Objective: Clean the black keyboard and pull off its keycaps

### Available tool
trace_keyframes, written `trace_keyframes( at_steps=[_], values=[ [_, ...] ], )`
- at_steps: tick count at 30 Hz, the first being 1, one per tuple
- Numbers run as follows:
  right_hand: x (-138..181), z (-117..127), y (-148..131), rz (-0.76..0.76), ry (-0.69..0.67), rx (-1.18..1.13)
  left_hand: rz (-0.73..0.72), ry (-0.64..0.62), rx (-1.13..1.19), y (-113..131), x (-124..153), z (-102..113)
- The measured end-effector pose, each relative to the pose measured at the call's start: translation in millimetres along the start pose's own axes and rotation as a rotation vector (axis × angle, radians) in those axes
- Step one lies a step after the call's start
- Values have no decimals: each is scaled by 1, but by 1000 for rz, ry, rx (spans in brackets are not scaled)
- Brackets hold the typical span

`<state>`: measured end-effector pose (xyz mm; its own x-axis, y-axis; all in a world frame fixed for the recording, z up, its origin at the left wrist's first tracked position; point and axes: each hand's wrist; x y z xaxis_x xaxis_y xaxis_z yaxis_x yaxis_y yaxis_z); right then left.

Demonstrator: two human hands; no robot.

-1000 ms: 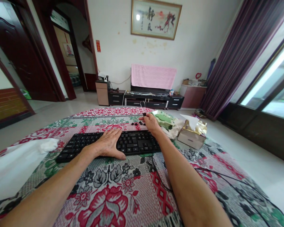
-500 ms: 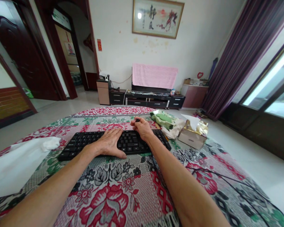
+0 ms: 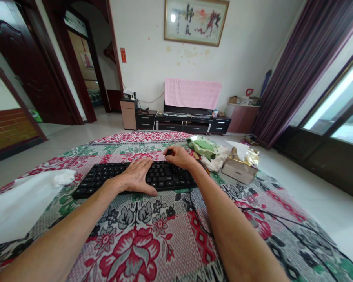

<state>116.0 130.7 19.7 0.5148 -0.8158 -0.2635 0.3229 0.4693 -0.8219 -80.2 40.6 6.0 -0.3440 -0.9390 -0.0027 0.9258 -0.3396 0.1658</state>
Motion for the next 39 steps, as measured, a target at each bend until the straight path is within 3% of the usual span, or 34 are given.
trace_keyframes(
  at_steps=[3, 6, 8, 12, 18, 25, 31, 39],
  values=[
    [-3, 4, -1, -4, 222, -137, -5, 2, 17, -1, 0, -1],
    [-5, 14, -3, -122, 475, -248, 0, -4, 19, -2, -1, -2],
    [-5, 19, -4, -228, 525, -260, 7, -9, 17, -2, -1, -3],
    [-4, 16, -3, -337, 416, -293, 6, -9, 11, -2, -1, -3],
    [-5, 0, -1, -284, 192, -304, 2, -7, 7, -2, -2, -4],
    [-4, -9, -2, -90, 85, -208, 5, -5, 6, -1, -1, -2],
    [-4, -11, 2, 57, 39, 6, -4, 3, 7, 0, 0, -1],
    [-3, -14, 2, 119, 15, 34, -4, -2, 9, -1, -1, -2]
  ],
)
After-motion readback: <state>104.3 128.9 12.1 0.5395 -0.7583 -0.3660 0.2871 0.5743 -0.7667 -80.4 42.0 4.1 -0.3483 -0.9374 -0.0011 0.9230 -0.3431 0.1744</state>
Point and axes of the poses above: each hand's wrist, its own x-axis away from the middle knuckle, its own z-axis out of the back of the hand, y = z × x
